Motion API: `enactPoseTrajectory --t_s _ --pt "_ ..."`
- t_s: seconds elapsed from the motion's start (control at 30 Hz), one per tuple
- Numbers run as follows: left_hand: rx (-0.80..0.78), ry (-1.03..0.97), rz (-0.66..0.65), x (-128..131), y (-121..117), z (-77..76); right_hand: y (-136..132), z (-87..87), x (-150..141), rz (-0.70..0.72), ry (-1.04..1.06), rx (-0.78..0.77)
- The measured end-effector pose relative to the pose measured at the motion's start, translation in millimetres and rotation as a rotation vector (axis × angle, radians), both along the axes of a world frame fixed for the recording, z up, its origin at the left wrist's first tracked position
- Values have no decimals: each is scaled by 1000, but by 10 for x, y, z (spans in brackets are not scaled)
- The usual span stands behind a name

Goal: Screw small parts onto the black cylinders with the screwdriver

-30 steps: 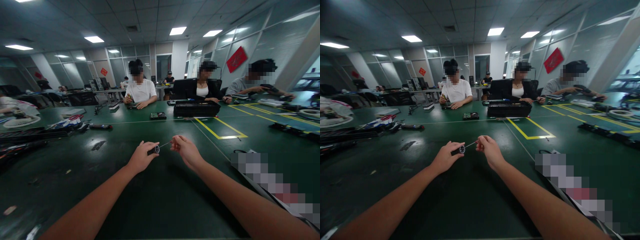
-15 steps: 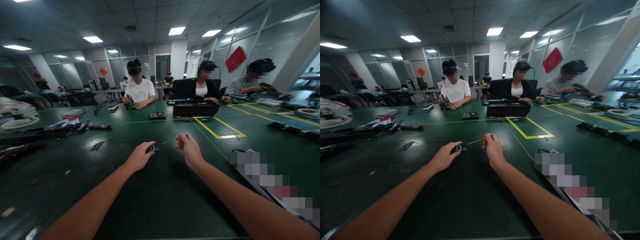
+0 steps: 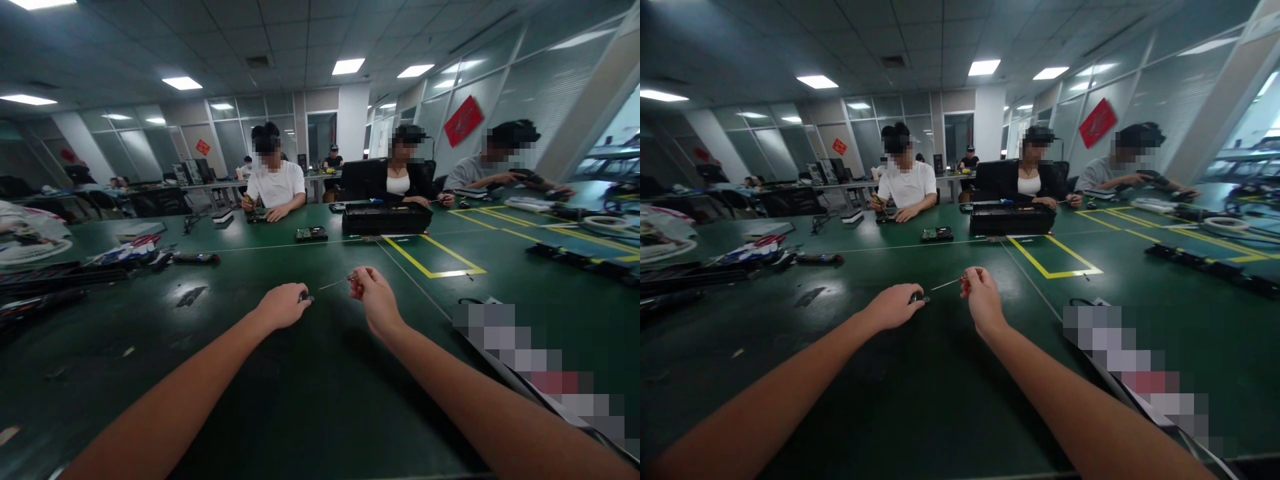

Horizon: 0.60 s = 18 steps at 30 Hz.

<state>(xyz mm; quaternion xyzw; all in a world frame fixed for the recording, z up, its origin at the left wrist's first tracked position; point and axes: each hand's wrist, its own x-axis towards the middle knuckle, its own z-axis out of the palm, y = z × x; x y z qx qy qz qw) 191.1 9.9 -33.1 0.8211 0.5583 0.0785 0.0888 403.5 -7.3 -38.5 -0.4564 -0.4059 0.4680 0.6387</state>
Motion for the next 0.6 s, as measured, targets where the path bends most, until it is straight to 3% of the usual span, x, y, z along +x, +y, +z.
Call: enactPoseTrajectory --t_s 0.17,0.37,0.47,0.6 --pt "-4 128 -41 116 166 -123 19 -12 -2 3 -16 -3" --pt "-11 111 -52 44 176 -115 27 -38 1 20 -6 2" --pt "-3 -24 -21 -84 171 -85 12 -27 3 27 -6 -4" --pt "-11 -413 106 -343 229 -20 21 -28 2 32 -2 0"
